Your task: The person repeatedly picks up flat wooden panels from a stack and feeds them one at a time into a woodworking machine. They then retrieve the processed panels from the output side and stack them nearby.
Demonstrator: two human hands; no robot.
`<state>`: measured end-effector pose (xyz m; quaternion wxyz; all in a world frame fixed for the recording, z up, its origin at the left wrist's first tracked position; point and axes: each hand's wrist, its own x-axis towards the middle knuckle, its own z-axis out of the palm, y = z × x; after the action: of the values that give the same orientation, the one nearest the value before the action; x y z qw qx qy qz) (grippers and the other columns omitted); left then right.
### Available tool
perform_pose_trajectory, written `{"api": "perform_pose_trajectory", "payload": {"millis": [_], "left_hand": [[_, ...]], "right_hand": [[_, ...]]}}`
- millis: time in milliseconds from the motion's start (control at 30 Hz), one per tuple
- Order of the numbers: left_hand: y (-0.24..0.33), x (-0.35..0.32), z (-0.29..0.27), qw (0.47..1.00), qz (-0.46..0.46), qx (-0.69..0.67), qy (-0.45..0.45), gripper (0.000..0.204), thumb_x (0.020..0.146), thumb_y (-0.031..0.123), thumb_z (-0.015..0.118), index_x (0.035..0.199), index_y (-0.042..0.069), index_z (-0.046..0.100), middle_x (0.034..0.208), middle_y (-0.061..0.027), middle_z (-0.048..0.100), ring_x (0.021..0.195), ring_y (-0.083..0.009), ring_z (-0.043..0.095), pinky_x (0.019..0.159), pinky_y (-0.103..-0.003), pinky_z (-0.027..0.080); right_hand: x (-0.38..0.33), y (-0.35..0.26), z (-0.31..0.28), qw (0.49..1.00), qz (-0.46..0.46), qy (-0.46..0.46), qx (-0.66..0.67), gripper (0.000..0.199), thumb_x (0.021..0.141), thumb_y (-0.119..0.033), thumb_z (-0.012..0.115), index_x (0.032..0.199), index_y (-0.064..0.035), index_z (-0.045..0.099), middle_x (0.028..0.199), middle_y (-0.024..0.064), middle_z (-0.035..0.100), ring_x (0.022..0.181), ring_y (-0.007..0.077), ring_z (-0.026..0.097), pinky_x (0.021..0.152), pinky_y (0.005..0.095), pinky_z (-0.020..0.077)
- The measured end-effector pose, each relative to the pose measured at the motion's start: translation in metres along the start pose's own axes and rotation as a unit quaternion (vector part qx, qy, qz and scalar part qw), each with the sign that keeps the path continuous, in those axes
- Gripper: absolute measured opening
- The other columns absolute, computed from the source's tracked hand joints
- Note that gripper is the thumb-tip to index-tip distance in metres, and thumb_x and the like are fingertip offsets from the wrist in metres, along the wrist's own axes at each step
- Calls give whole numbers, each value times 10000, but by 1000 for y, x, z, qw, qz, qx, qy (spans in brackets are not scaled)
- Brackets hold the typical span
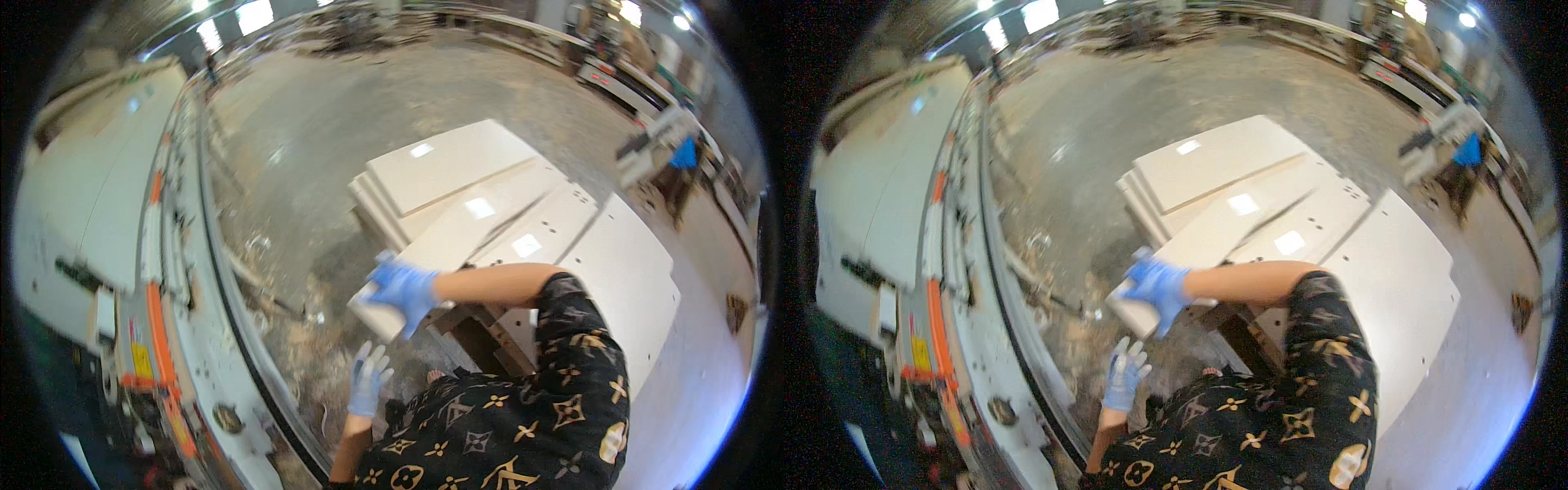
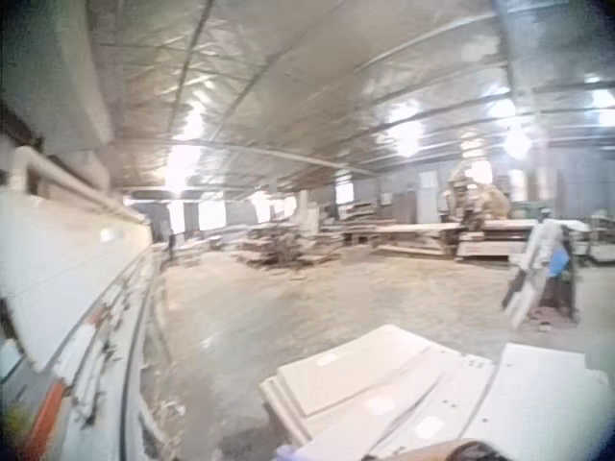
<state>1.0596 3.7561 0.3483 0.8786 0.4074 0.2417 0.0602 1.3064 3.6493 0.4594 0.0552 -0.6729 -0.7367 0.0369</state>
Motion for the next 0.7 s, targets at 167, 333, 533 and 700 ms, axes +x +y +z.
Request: {"api": "perform_pose_trajectory", "payload": {"millis": [167,333,533,700], "left_hand": [[-3,1,-26,999,13,-49,18,480,918,339,548,1312,92,432,1276,-80,515,1114,-221,533,877,-347,483],[20,-38,-103,984,89,-61,141,471,926,326,535,1309,73,433,1268,-85,513,1127,-217,519,885,-349,477],[0,-196,-191,899,221,-173,335,461,935,311,520,1305,50,434,1258,-91,512,1142,-212,502,895,-352,469],[-37,-274,-222,756,363,-238,490,435,899,323,593,1224,52,490,1106,-114,562,932,-228,574,724,-366,517]], "right_hand": [[55,-87,37,995,-79,-38,36,1142,438,-721,706,1383,-138,438,1384,288,369,1339,409,297,1121,573,-3],[74,-115,48,970,-179,88,139,828,718,-585,629,1371,-111,441,1459,248,282,1386,367,221,1126,569,8],[80,-115,66,948,-141,225,176,685,721,-451,715,1313,-176,507,1302,176,442,1212,350,399,1050,485,252],[87,-137,99,976,-79,56,193,687,778,-466,684,1351,-158,462,1397,168,368,1337,333,302,1127,471,184]]}}
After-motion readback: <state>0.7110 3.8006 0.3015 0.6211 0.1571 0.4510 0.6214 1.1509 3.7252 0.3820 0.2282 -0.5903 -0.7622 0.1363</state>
